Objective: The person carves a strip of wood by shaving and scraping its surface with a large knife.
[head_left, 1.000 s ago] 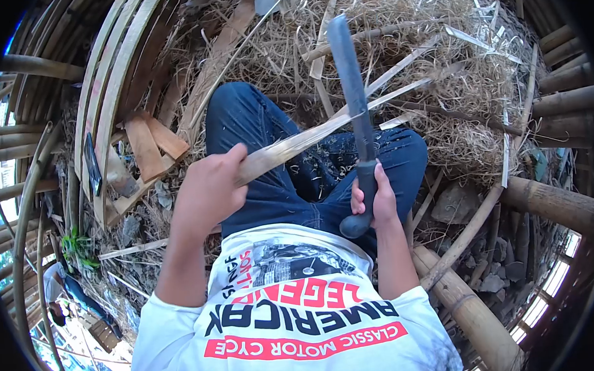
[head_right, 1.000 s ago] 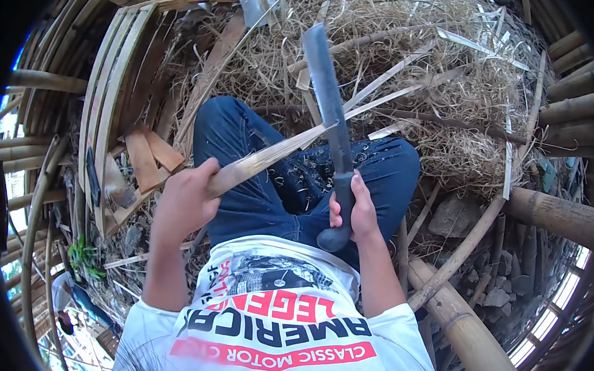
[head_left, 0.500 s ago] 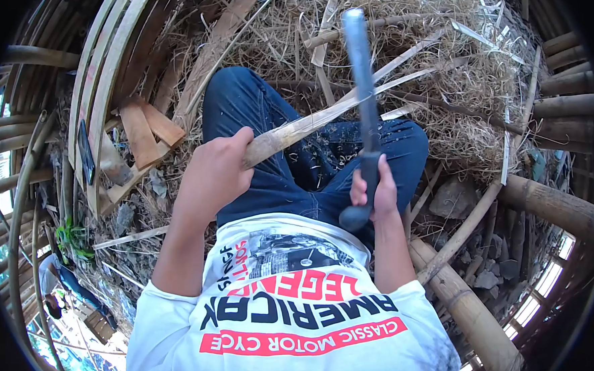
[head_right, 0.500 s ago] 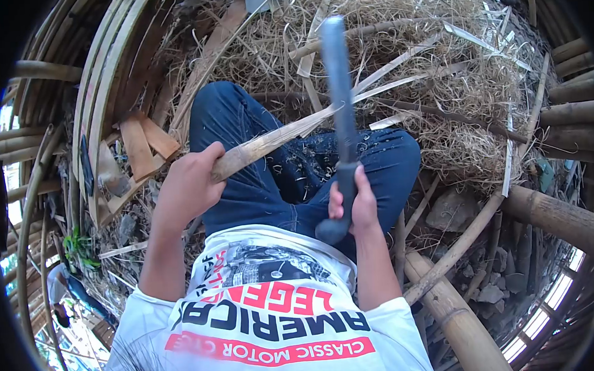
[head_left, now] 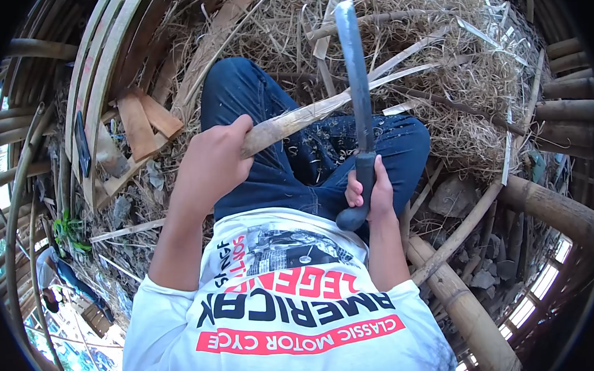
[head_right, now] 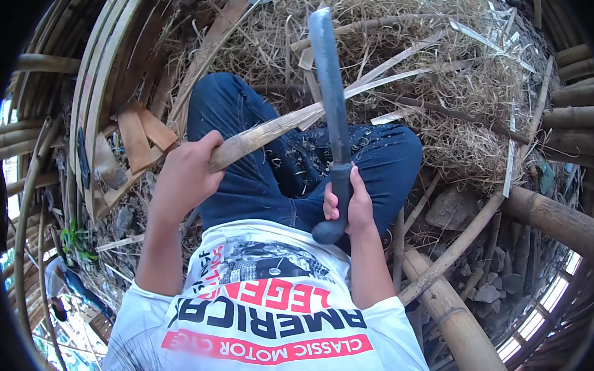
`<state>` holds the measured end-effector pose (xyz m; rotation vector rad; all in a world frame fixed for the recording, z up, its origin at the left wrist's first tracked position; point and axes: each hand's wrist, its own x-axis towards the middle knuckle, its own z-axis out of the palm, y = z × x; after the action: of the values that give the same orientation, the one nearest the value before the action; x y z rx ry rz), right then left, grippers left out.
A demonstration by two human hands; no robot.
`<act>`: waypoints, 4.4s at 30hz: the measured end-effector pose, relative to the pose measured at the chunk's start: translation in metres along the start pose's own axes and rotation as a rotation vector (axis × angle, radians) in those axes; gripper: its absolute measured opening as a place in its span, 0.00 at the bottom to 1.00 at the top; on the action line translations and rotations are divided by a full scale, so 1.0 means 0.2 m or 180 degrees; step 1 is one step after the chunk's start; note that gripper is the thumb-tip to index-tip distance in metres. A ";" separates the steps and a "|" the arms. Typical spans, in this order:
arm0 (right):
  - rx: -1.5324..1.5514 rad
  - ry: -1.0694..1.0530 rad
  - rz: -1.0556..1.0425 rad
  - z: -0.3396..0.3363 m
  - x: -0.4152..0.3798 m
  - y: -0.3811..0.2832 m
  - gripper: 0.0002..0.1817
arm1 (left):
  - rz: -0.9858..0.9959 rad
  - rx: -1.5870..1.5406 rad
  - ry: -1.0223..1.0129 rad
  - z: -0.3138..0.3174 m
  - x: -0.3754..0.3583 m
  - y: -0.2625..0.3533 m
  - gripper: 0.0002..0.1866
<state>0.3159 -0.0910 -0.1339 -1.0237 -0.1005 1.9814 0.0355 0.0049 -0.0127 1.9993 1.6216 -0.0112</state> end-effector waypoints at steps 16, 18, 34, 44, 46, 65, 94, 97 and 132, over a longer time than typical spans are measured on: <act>-0.0214 0.0141 -0.0351 0.03 0.03 0.00 0.19 | -0.0030 -0.0149 0.0065 0.02 -0.01 -0.05 0.16; -0.0459 0.0168 -0.0398 0.05 0.02 0.01 0.20 | 0.0120 -0.0116 0.0132 0.03 0.01 -0.06 0.15; -0.0401 0.0299 -0.0202 0.12 0.00 0.01 0.22 | 0.0079 -0.0157 0.0106 0.03 0.01 -0.08 0.15; -0.0680 -0.0013 -0.0094 0.09 -0.01 0.01 0.26 | 0.0050 -0.0399 0.0000 0.03 0.02 -0.11 0.14; -0.0623 0.0202 -0.0179 0.01 0.01 0.00 0.28 | -0.0092 -0.0538 -0.0141 0.05 0.01 -0.08 0.14; -0.0320 -0.0208 0.0007 0.11 -0.03 0.10 0.22 | 0.0137 -0.0758 -0.0241 0.08 0.04 -0.14 0.16; -0.6059 0.1153 -0.2073 0.33 -0.22 -0.06 0.20 | 0.0039 -0.0131 -0.0641 0.10 -0.23 0.14 0.13; -0.6373 0.1542 -0.1494 0.23 -0.19 -0.16 0.15 | -0.0002 -0.0172 -0.0672 0.13 -0.26 0.13 0.13; -0.5230 0.1099 -0.2111 0.39 -0.17 0.04 0.13 | -0.0177 -0.0442 -0.0742 0.16 -0.24 0.10 0.15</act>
<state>0.2653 -0.0985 -0.0647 -1.8785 -1.7971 0.7677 0.0511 -0.0543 -0.0157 1.7764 1.4867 -0.1435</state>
